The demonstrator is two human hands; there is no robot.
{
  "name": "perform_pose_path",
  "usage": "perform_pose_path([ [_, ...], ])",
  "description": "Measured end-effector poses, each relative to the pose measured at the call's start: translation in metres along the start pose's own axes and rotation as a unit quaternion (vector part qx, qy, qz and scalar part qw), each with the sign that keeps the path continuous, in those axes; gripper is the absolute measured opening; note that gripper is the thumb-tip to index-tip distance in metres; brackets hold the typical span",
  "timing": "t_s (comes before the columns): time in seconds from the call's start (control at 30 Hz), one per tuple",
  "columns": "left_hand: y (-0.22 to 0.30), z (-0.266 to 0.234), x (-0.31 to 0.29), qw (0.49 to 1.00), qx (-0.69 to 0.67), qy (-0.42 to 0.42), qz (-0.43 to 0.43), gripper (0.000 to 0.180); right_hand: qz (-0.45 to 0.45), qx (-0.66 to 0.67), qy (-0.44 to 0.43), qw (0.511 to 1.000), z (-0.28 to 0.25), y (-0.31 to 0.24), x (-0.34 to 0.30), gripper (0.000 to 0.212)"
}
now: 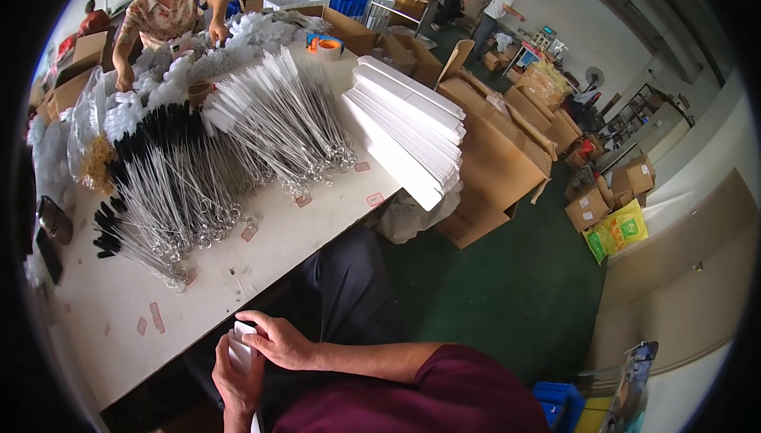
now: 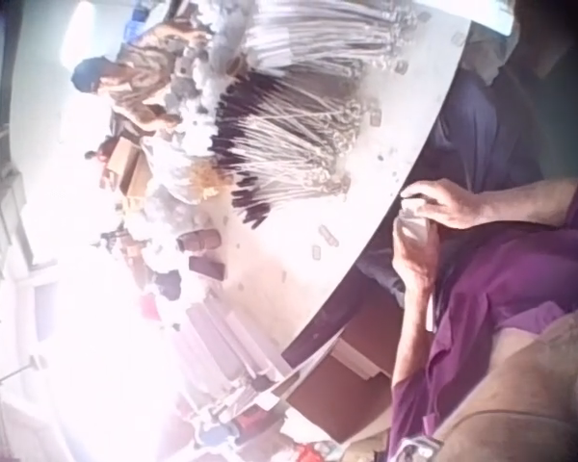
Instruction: Packaging wire brushes into white cardboard sleeves in an assembly environment.
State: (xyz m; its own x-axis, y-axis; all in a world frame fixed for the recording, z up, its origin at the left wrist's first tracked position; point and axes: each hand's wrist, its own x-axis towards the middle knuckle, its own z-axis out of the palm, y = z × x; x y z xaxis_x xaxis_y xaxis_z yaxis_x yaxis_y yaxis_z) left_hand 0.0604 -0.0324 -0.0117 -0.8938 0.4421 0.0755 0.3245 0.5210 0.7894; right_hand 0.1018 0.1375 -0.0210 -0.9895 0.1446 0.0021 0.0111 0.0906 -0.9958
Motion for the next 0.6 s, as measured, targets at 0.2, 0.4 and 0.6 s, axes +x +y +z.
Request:
perform_pose_path([
  [0.2,0.004,0.006,0.0,0.999,-0.022,-0.011,-0.032,0.073,0.001,0.007,0.033,0.999,0.002,0.013,-0.004,0.02],
  [0.4,0.001,0.006,0.002,0.998,-0.052,-0.029,-0.014,0.069,-0.115,-0.147,0.073,0.98,0.001,0.007,-0.006,0.025],
  [0.6,0.005,0.007,0.001,0.998,-0.066,-0.021,0.01,0.05,-0.121,-0.147,0.063,0.98,0.007,0.015,-0.01,0.03],
])
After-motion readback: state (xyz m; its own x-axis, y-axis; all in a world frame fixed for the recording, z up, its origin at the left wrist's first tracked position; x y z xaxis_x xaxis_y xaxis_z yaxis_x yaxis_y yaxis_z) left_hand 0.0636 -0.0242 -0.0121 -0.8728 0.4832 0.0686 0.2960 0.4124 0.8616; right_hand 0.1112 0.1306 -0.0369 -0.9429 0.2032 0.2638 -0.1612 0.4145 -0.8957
